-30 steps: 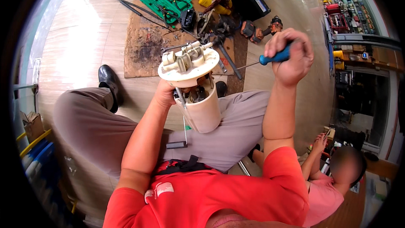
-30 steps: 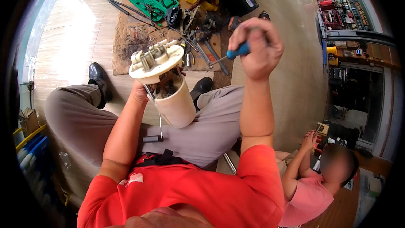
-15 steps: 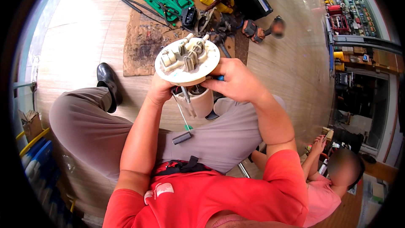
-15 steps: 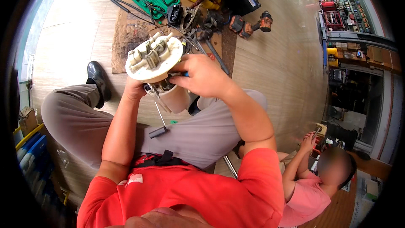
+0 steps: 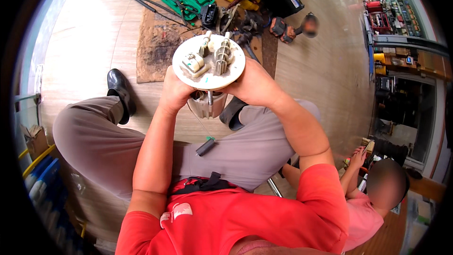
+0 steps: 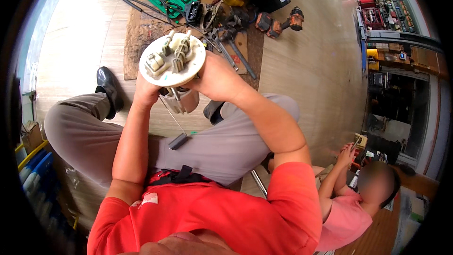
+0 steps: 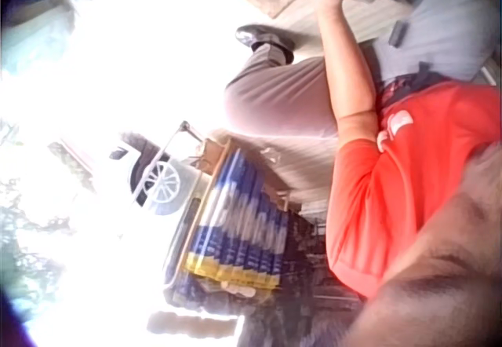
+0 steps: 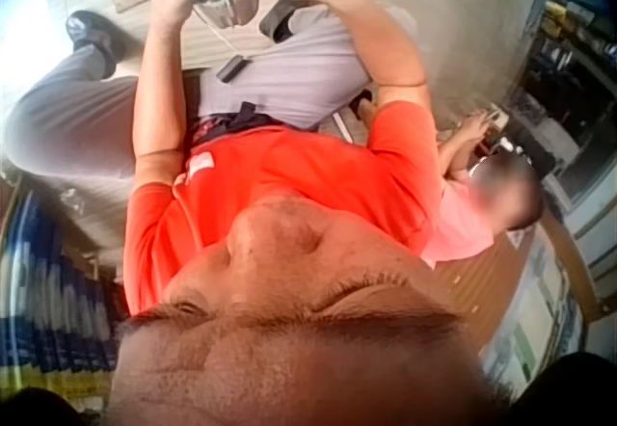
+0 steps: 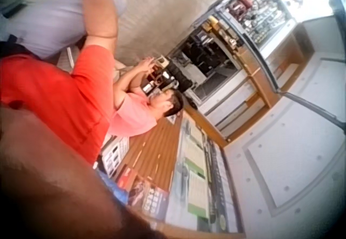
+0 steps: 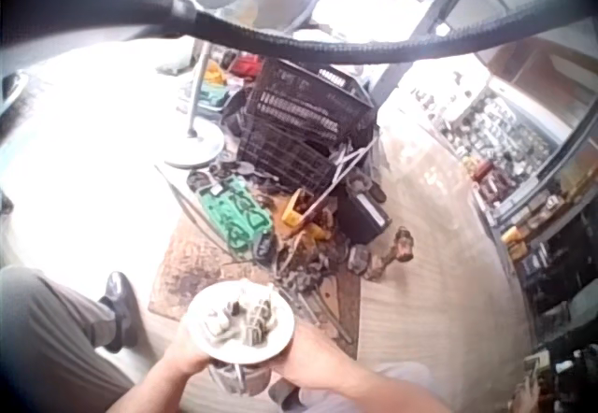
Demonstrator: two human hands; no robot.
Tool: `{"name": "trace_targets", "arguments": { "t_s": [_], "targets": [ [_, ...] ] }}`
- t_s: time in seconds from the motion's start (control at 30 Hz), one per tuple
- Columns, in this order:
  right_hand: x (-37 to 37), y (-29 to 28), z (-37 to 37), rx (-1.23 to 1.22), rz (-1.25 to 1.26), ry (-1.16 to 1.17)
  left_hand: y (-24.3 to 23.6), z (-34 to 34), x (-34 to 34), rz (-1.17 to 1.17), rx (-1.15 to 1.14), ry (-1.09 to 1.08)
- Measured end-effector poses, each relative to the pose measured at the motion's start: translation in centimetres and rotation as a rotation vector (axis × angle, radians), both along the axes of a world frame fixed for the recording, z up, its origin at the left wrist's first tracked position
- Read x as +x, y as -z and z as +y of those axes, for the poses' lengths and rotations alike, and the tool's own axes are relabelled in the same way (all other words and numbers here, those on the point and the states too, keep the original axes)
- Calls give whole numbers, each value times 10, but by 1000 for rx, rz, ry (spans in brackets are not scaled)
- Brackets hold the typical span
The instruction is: The person disassembles a fuel pump assembly by prying the housing apart and removing components with a screwdriver.
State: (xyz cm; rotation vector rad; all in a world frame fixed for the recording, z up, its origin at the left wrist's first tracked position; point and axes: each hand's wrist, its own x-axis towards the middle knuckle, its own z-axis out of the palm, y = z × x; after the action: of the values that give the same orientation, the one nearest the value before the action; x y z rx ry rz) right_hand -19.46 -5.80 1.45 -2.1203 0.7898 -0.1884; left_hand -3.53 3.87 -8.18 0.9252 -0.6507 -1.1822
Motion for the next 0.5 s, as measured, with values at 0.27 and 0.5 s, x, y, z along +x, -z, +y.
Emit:
{"name": "trace_targets", "arguments": {
  "t_s": [0.27,0.5],
  "targets": [
    [1,-2,-12,57,34,-132,14,1,-2,173,24,-22],
    [6,10,0,-168,-35,-110,26,4,2,157,7,-50]
  ]
}}
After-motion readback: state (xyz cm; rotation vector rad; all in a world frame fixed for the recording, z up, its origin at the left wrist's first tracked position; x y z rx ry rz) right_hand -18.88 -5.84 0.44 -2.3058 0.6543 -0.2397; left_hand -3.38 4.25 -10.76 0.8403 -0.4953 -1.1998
